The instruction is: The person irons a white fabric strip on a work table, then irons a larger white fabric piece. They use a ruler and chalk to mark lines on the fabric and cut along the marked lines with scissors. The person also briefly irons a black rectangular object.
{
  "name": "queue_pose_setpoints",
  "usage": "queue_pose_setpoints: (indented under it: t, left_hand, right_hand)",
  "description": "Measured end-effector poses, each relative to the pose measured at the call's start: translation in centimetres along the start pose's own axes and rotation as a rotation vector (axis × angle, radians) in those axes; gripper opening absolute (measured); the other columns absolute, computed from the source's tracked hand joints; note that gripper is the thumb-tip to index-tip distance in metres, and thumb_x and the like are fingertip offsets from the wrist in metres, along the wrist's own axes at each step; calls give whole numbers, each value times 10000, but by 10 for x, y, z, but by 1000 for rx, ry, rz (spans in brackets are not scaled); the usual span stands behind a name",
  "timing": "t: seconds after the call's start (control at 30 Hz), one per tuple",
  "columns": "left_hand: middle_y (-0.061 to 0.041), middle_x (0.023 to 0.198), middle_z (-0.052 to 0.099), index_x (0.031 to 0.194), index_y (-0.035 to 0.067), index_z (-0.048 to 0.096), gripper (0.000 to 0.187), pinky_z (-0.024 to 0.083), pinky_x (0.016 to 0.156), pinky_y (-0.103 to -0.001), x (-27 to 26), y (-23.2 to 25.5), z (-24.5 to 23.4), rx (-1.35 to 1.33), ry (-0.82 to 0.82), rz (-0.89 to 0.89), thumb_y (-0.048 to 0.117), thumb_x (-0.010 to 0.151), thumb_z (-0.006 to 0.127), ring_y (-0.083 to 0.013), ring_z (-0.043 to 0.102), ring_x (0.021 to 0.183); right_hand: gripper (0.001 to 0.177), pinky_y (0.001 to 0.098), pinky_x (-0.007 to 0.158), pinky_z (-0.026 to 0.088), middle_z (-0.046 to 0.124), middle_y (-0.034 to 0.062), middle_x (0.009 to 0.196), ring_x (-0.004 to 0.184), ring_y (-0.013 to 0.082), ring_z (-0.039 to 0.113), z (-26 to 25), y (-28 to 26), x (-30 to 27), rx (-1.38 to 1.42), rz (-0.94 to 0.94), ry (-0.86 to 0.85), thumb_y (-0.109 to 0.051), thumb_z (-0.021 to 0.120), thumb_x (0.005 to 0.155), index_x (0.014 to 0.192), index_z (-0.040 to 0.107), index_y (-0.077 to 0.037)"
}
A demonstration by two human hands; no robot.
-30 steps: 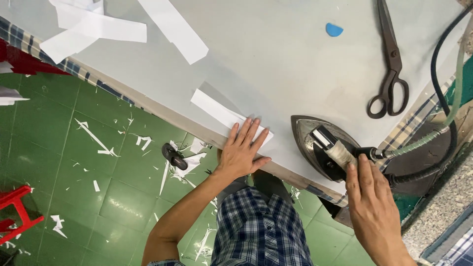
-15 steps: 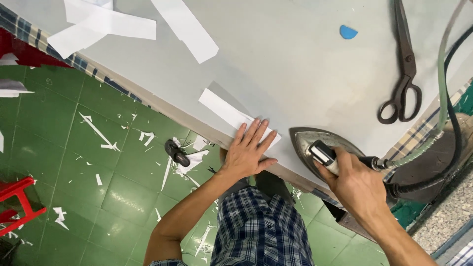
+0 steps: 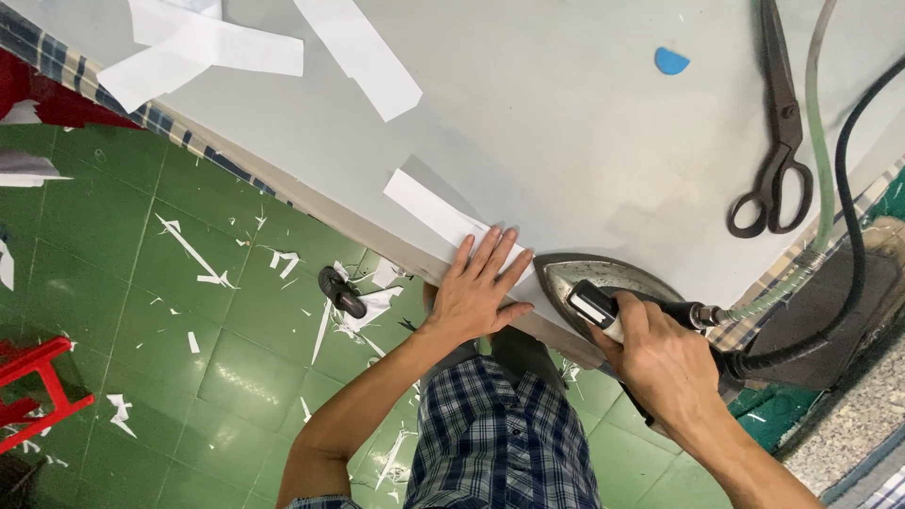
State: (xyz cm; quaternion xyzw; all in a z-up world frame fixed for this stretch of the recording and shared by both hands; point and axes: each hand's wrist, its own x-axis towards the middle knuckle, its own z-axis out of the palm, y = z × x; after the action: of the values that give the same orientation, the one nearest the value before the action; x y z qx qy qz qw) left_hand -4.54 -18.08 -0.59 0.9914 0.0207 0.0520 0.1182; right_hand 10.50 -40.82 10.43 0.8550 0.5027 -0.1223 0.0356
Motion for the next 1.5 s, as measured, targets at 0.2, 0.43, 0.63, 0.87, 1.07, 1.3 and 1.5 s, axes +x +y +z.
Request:
queue_pose_setpoints:
  t: [0.2, 0.43, 0.63, 0.87, 1.07, 1.3, 1.5]
  left_hand:
    - [-158, 1644, 340, 1597, 143, 371, 798, 214, 1259, -521, 0, -4, -2, 7, 1, 9, 715, 1042, 405, -333, 309, 1537]
    - [-168, 1555, 488, 1513, 173, 508, 751, 182, 1253, -527, -1, -31, 6, -61, 167, -48, 680, 960, 483, -308, 402, 1490]
    - [-173, 1552, 487, 1518, 187, 511, 746, 170, 1260, -521, -5, -47, -2, -57, 180, -68, 680, 959, 498, -308, 387, 1497]
    - [-167, 1559, 473, 1523, 210, 500, 748, 160, 1261, -529, -3, -52, -6, -62, 158, -67, 688, 949, 518, -307, 378, 1499]
    - [-160, 1568, 463, 1534, 229, 486, 735, 155, 1262, -533, -2, -56, -10, -77, 148, -74, 687, 959, 504, -298, 372, 1503]
    - [-154, 1583, 442, 1551, 228, 463, 754, 118, 1270, -529, -6, -78, -16, -42, 124, -105, 711, 973, 450, -289, 337, 1519]
    - [-147, 1587, 436, 1556, 244, 451, 786, 121, 1271, -530, -13, -94, -15, 8, 134, -115, 746, 952, 433, -278, 331, 1525]
  right_hand:
    - [524, 375, 351, 452, 643, 65, 730, 544, 243, 665, 0, -8, 9, -23, 22, 16, -518, 655, 963, 1189, 562, -54]
    - [540, 303, 580, 582, 634, -3, 777, 664, 175, 731, -8, -16, 17, -48, 73, 2, -543, 661, 900, 1226, 609, -116]
    - [537, 299, 581, 575, 621, -8, 767, 656, 168, 722, -9, -20, 23, -56, 75, 25, -570, 651, 908, 1210, 613, -128]
    - [532, 288, 566, 567, 622, -24, 762, 645, 153, 716, -8, -23, 32, -64, 58, 35, -567, 675, 890, 1204, 620, -141]
    - [538, 309, 563, 571, 631, -13, 767, 647, 168, 721, -9, -28, 43, -48, 37, 40, -553, 697, 869, 1202, 623, -136]
    - [598, 324, 551, 578, 650, 28, 813, 704, 202, 735, -30, -40, 55, 15, 48, 62, -611, 668, 897, 1240, 633, -122]
    - [663, 334, 561, 599, 701, 55, 822, 722, 209, 764, -40, -35, 58, 55, 34, -57, -643, 599, 906, 1320, 626, -125]
